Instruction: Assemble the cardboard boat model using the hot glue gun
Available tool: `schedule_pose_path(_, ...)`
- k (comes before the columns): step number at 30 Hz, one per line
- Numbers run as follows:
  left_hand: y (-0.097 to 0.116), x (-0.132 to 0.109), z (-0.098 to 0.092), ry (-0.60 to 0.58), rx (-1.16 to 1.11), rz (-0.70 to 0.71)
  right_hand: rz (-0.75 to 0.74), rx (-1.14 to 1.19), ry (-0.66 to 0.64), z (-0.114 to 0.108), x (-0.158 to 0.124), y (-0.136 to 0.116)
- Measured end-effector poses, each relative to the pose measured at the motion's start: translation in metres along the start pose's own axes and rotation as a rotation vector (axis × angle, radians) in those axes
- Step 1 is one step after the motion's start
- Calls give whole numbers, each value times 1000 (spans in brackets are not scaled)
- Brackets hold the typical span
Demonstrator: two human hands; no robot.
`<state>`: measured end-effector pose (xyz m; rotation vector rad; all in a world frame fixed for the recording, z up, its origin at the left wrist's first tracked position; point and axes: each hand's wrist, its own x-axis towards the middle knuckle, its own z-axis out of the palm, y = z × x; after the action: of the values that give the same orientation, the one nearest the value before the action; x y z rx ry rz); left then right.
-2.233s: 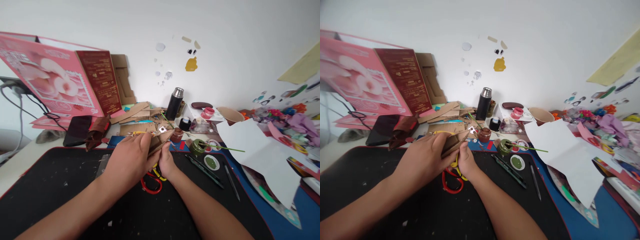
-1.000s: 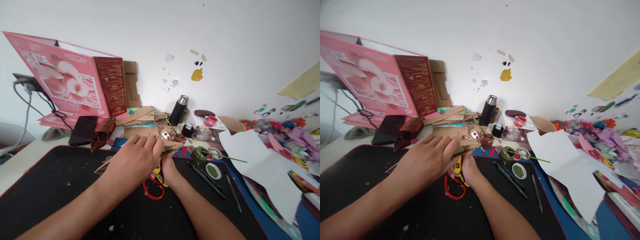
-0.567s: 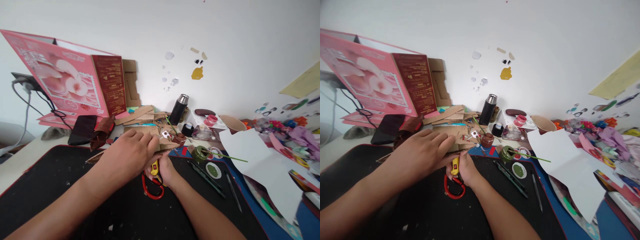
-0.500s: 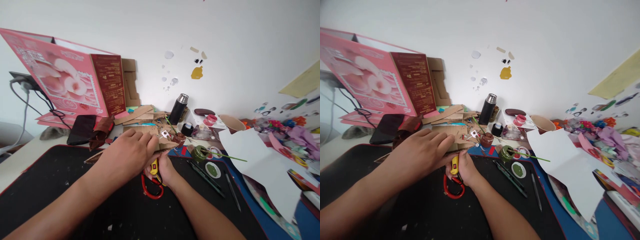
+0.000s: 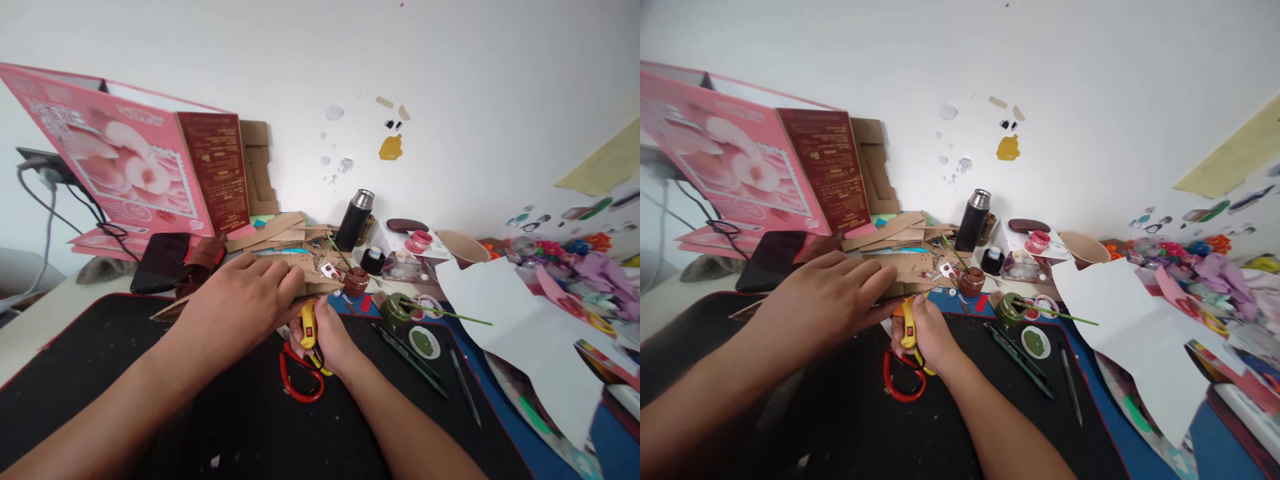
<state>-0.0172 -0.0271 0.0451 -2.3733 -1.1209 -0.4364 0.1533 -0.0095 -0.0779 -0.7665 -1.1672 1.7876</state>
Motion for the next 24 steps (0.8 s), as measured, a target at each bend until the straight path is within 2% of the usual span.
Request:
schedule_pose_path(5,-4,-1,-3,-27,28,-28,13,2,-16,7,-3,-9)
schedule_pose_path(11,-10,0,1,-65,68,-7,23,-31,31,7,-2,-16)
schedule_pose_path(20,-14,-2,6,-78,33,-69,22,35,78,6,-1,-21)
schedule_pose_path(24,-17,-2,8,-54,17,-96,17,70,140,5,0,-24)
